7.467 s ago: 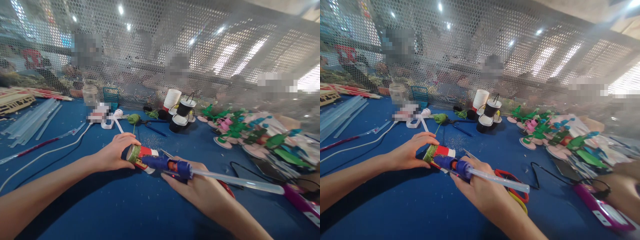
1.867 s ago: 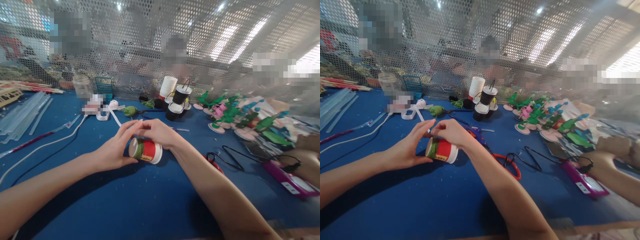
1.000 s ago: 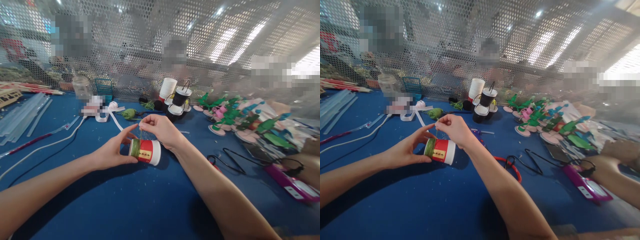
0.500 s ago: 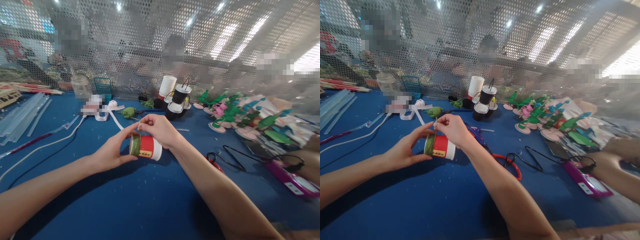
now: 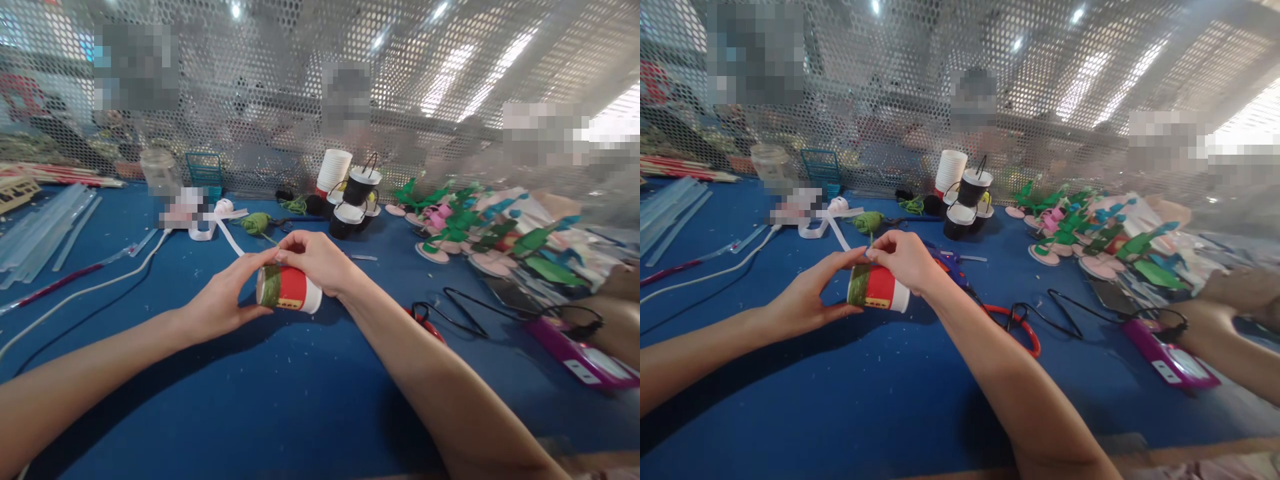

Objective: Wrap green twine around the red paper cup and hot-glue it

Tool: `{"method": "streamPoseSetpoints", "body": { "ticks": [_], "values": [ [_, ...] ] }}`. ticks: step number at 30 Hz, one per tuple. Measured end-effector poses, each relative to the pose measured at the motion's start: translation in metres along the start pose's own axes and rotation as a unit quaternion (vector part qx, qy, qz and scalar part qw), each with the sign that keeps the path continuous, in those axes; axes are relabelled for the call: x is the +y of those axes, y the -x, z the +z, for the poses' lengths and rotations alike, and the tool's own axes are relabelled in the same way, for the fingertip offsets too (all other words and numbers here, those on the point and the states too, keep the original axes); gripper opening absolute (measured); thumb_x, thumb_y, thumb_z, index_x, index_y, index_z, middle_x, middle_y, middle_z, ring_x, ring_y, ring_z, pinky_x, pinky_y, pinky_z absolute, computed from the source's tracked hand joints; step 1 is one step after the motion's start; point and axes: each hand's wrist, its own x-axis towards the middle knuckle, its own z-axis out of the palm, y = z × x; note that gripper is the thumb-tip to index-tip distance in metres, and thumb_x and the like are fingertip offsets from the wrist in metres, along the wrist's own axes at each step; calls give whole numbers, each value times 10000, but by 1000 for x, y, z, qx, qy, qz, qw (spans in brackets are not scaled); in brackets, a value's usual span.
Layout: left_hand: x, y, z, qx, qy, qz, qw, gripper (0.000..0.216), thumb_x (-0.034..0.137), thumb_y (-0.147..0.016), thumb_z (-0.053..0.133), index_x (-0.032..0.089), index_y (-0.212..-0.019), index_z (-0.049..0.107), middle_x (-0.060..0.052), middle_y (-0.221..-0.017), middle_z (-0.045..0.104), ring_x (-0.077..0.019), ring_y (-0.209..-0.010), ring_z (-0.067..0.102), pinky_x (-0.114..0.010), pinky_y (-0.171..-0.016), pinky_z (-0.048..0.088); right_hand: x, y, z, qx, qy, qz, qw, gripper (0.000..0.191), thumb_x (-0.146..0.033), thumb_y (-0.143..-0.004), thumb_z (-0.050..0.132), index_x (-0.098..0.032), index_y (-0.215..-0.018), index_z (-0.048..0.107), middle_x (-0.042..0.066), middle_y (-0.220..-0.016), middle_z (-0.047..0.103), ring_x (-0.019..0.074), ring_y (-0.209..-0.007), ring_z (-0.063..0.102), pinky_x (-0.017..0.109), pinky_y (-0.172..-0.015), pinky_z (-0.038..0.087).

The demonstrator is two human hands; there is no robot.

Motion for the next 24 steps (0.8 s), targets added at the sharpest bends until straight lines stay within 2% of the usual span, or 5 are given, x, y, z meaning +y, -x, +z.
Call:
{"method": "streamPoseSetpoints", "body": {
  "ticks": [4,10,16,24],
  "values": [
    [2,0,-1,-8,-29,13,999,659,177,-748,622,250,-1299,268,-98,-1213,467,-241,-1127,471,-408,-930,442,-1,1,0,-6,-3,1,1000,86,-140,-635,612,-164,-609,533,-45,-570,533,83,-532,475,242,-545,400],
    [1,0,-2,12,-66,49,997,684,160,-730,641,268,-1291,264,-90,-1156,419,-245,-1110,446,-432,-929,436,0,2,-1,-17,16,-7,1000,78,-155,-656,609,-164,-620,540,-42,-582,537,84,-541,483,240,-546,393],
    [1,1,-2,-17,-77,78,994,585,153,-781,584,249,-1274,284,-92,-1136,416,-220,-1081,458,-379,-908,460,-3,3,-1,-28,37,-2,999,91,-173,-670,619,-156,-613,551,-46,-571,529,75,-529,460,229,-523,367],
    [1,2,-2,-39,-92,95,990,570,145,-808,539,255,-1294,262,-115,-1153,401,-245,-1097,446,-425,-904,457,0,2,-2,-49,23,9,998,96,-171,-680,609,-160,-601,555,-47,-566,528,76,-533,462,232,-530,371]
  ]
}}
